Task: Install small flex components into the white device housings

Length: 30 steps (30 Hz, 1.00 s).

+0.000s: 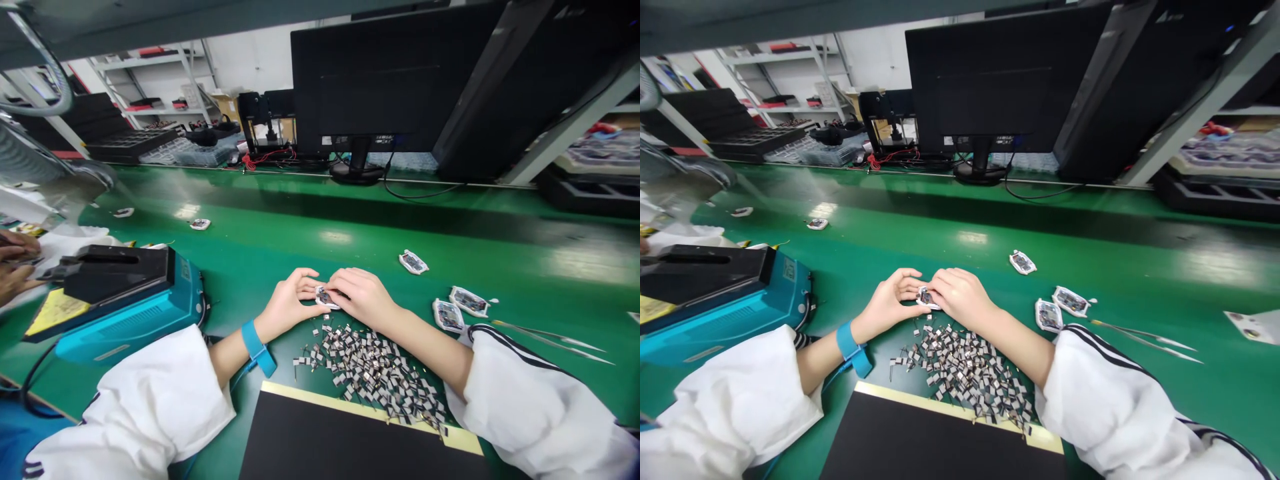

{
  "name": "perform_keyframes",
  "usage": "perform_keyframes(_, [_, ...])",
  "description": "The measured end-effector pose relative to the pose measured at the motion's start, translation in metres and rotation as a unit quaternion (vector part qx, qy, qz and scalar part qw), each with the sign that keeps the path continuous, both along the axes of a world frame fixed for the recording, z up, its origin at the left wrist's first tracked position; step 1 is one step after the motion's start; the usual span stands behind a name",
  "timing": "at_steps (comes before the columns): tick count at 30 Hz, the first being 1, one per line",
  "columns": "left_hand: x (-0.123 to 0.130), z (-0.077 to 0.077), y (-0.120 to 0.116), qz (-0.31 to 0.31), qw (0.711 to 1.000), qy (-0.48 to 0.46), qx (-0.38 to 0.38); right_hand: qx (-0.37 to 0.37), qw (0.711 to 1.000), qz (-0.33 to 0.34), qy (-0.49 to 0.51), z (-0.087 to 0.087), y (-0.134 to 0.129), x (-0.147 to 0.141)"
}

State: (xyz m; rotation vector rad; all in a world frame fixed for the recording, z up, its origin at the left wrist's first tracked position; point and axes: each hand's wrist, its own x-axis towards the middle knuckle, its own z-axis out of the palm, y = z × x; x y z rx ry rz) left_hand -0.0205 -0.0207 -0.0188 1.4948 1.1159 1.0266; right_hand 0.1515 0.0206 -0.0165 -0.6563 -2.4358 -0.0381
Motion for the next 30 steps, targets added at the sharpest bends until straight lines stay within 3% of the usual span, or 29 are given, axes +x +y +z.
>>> perform_keyframes(4, [-0.001, 0.001, 0.0, -0.006, 1.0, 0.009, -0.005, -0.015, 0.999, -0.009, -0.038, 0.005, -0.002, -0.001])
perform_keyframes(10, [-0.002, 0.001, 0.0, -0.018, 0.999, 0.043, 0.013, 0.074, 0.979, 0.029, -0.188, 0.018, -0.003, -0.01])
perform_keyframes(13, [0.001, 0.0, 0.0, -0.012, 0.998, 0.059, 0.023, 0.06, 0.965, 0.062, -0.248, 0.029, 0.001, -0.012])
perform_keyframes(15, [0.004, -0.002, 0.008, 0.0, 0.998, 0.058, 0.036, 0.045, 0.965, 0.045, -0.255, 0.038, 0.007, -0.003])
perform_keyframes(18, [0.004, -0.006, 0.037, 0.06, 0.993, 0.064, 0.072, 0.029, 0.971, -0.061, -0.229, 0.046, 0.02, 0.026])
perform_keyframes(20, [-0.001, -0.009, 0.065, 0.104, 0.986, 0.087, 0.092, 0.011, 0.961, -0.192, -0.2, 0.046, 0.028, 0.051])
perform_keyframes(22, [-0.008, -0.009, 0.087, 0.126, 0.979, 0.123, 0.106, -0.066, 0.913, -0.354, -0.192, 0.041, 0.033, 0.073])
perform_keyframes(24, [-0.013, -0.005, 0.096, 0.126, 0.971, 0.153, 0.132, -0.157, 0.862, -0.436, -0.208, 0.033, 0.035, 0.086])
perform_keyframes(25, [-0.014, -0.002, 0.094, 0.11, 0.969, 0.165, 0.148, -0.189, 0.848, -0.448, -0.214, 0.029, 0.035, 0.09])
perform_keyframes(27, [-0.014, 0.008, 0.078, 0.042, 0.966, 0.185, 0.174, -0.207, 0.85, -0.436, -0.214, 0.022, 0.035, 0.093])
perform_keyframes(30, [-0.012, 0.025, 0.042, -0.145, 0.947, 0.218, 0.185, -0.205, 0.865, -0.414, -0.194, 0.02, 0.035, 0.089])
